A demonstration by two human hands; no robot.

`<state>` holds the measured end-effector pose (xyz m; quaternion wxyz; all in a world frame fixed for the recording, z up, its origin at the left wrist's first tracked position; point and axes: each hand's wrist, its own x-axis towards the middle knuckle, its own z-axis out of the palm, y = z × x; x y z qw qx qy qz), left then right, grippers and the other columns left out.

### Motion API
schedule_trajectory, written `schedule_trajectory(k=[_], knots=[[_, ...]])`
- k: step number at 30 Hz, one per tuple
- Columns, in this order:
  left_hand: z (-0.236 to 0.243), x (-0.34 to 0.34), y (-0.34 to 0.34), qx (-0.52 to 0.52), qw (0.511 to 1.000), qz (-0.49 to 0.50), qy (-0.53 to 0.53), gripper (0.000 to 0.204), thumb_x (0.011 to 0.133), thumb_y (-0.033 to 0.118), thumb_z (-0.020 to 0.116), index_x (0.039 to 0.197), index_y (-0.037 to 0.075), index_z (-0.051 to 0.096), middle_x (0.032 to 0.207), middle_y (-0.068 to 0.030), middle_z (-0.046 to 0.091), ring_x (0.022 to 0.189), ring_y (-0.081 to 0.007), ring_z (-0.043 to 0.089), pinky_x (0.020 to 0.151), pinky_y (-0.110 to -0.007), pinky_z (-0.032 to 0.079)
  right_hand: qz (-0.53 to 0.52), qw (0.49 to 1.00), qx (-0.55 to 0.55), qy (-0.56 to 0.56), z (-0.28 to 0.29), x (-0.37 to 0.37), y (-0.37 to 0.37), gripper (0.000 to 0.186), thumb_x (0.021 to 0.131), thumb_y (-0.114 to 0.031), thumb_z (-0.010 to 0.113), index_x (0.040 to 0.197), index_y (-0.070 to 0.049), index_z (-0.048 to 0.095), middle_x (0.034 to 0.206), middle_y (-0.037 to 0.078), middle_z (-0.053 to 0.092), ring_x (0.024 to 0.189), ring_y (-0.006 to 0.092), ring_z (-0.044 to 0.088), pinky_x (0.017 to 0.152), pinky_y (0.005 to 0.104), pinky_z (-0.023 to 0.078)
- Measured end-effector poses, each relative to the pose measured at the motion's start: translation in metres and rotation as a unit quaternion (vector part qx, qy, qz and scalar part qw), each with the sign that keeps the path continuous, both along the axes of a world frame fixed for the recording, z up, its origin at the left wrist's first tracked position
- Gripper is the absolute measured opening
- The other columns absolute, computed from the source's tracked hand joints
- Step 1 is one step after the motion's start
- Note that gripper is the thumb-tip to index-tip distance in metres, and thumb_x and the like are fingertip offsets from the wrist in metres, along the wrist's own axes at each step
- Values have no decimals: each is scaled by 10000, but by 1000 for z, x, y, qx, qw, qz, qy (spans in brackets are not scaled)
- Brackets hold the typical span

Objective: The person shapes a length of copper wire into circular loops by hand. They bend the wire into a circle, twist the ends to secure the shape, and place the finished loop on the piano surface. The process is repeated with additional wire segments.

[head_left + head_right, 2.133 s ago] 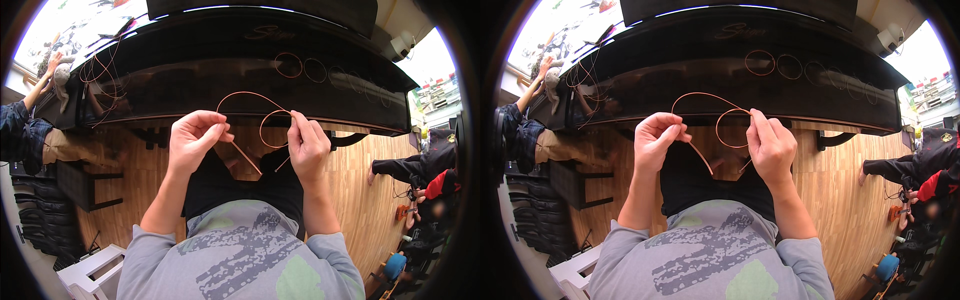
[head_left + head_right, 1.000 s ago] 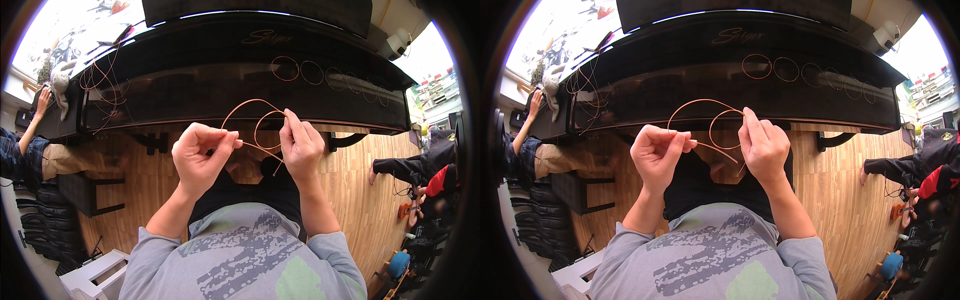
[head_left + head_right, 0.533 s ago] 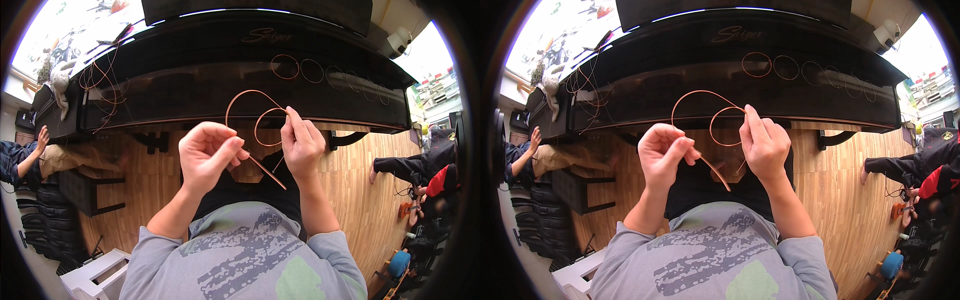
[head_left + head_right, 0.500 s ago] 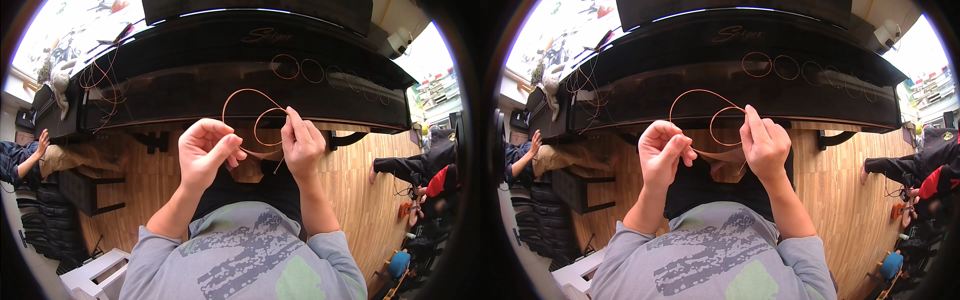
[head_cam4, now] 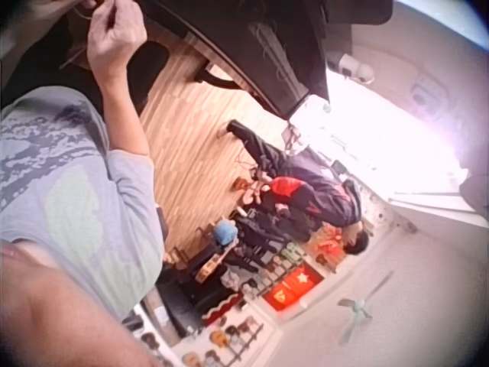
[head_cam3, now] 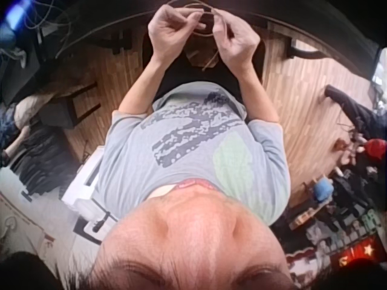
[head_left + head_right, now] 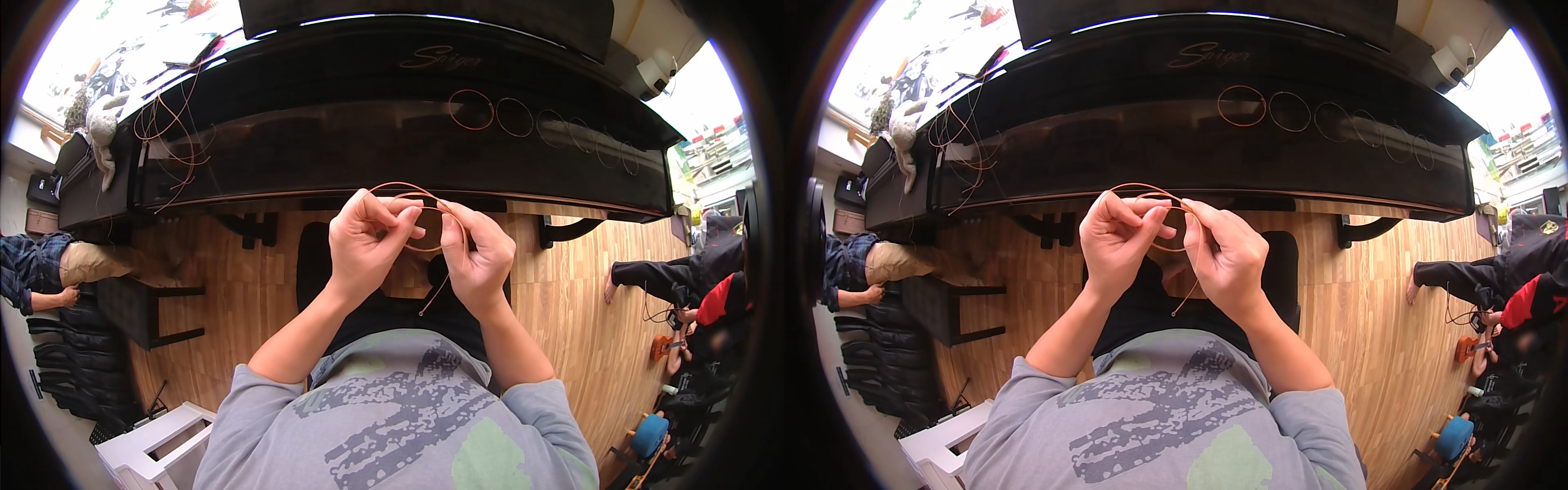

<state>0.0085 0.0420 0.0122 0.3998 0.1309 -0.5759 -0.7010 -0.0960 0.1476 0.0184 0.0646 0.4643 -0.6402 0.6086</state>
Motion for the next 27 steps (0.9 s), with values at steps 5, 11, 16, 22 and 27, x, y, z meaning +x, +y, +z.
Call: schedule_trajectory(k=[5,11,16,22,27], knots=[[-8,-3,-6,-100,991,80,-32,165,896,-15,588,943,24,435,1011,-179,663,744,-112,656,598,-204,541,36,990,17,-134,-4,4,4,150,869,10,627,1009,30,678,753,50,650,608,63,561,529,199,442],[-8,-4,-7,-203,968,112,-92,170,890,-32,521,1052,21,529,1129,-156,648,944,-181,664,649,-245,530,64,976,37,-205,-9,5,4,144,884,-12,626,1011,30,679,763,40,648,616,45,558,539,185,437],[-16,-3,-13,-297,944,113,-87,244,870,-71,451,1080,22,531,993,-137,668,915,-194,663,725,-269,516,72,965,34,-250,-9,9,4,134,900,-26,618,1004,35,676,740,7,627,616,21,538,538,177,422],[4,11,-5,-202,960,-20,-194,222,900,-8,442,1119,11,473,645,-42,530,571,-121,522,573,-273,438,103,928,10,-357,-2,-3,5,142,937,-58,585,1009,38,661,661,-42,563,521,-9,453,447,154,340],[-1,21,-11,-187,970,-54,-146,343,926,312,563,1063,-2,536,590,24,407,529,-51,371,496,-219,305,114,919,-24,-376,-2,-13,6,143,944,-55,571,1009,43,653,647,-39,540,488,-3,436,423,158,328]])
